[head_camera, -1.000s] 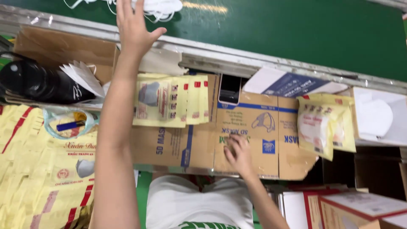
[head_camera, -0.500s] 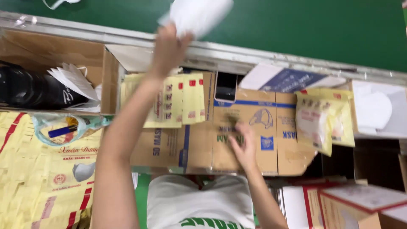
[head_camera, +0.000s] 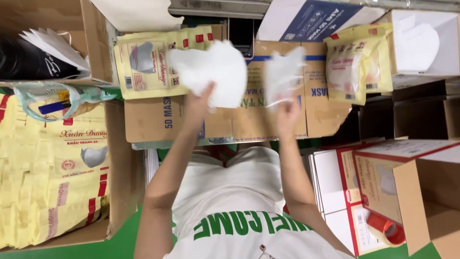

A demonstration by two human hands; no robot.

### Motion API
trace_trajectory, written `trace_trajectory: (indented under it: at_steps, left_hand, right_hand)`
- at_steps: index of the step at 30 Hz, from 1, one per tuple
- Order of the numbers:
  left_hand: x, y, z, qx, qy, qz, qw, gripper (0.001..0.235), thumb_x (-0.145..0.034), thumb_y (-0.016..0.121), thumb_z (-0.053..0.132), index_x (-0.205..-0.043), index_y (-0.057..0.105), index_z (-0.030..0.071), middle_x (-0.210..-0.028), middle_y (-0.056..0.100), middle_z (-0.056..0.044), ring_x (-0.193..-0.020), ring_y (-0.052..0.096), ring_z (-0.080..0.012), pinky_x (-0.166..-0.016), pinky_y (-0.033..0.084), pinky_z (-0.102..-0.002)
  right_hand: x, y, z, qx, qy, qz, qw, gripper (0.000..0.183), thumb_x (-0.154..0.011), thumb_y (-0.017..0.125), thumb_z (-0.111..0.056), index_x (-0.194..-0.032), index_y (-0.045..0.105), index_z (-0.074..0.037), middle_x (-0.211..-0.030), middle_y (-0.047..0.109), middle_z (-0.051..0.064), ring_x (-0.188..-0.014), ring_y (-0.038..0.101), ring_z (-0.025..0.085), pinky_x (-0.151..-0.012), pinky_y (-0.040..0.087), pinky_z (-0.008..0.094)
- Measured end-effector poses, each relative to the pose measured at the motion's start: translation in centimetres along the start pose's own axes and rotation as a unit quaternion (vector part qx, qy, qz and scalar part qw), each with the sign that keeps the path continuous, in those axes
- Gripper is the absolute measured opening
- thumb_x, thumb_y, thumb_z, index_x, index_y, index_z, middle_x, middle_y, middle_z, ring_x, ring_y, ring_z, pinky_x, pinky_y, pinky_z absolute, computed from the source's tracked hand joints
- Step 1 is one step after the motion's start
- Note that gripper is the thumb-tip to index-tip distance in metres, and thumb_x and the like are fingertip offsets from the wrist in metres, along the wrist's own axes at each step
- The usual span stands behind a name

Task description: The person places stacks of white face masks into yellow plastic pouches and seals them, then places the sealed pouches into a cardboard box and seals it using a red tape dispenser.

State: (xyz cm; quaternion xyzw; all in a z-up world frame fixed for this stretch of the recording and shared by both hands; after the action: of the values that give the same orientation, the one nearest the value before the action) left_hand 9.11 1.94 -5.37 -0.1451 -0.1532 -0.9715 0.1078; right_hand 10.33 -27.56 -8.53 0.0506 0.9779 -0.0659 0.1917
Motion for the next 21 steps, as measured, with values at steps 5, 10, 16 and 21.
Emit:
trace_trajectory:
  at_steps: [5,10,16,21]
  left_hand:
    - [1.4,5.5,-1.8,-0.06,0.163,-0.212,0.962,0.093,-0.099,0.071,0.04,-0.164,0.016,0.001,-0.162,0.035,-0.018,-0.146,0.041,-0.0255,-0.122,0.037,-0.039]
    - [-0.6,4.3,-0.4,-0.3,0.26,-0.174,0.901,0.139,-0.068,0.095,0.046,-0.164,0.004,0.002,-0.16,0.033,-0.026,-0.148,0.037,-0.0368,-0.128,0.033,-0.05]
    - [-2.8,5.8,-5.1,-0.463,0.284,-0.163,0.824,0.156,-0.051,0.103,0.046,-0.159,-0.002,0.002,-0.165,0.017,-0.03,-0.152,0.014,-0.0502,-0.117,0.019,-0.062]
    - [-0.8,7.7,-5.3,-0.365,0.254,-0.191,0.875,0.139,-0.067,0.097,0.041,-0.168,0.004,0.014,-0.159,0.051,-0.016,-0.155,0.044,-0.0337,-0.127,0.01,-0.068]
  right_hand:
    - [1.4,4.0,-5.2,0.025,-0.006,-0.11,0.994,0.048,-0.1,0.071,0.002,-0.144,0.05,-0.001,-0.136,0.062,0.015,-0.123,0.064,0.02,-0.105,0.054,0.034]
    - [0.2,3.4,-5.4,-0.008,0.043,-0.112,0.993,0.063,-0.093,0.078,-0.004,-0.147,0.046,-0.001,-0.132,0.063,0.012,-0.12,0.063,0.019,-0.103,0.053,0.033]
    - [1.3,3.1,1.3,0.117,0.097,-0.156,0.976,0.061,-0.092,0.083,-0.01,-0.146,0.056,-0.003,-0.137,0.066,0.014,-0.127,0.065,0.022,-0.109,0.054,0.034]
    - [0.3,5.2,-6.7,0.172,-0.062,-0.172,0.968,0.094,-0.079,0.092,-0.02,-0.156,0.041,-0.003,-0.157,0.045,0.018,-0.152,0.039,0.031,-0.126,0.035,0.044]
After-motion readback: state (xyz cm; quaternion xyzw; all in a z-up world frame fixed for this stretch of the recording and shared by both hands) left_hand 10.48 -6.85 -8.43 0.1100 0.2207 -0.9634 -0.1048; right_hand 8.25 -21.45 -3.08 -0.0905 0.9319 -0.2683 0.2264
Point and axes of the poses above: each hand's wrist, its own x-axis away from the middle knuckle, its own y-axis out of the palm, z = x × y, the point moved 10 cm from there along -x, towards the middle knuckle
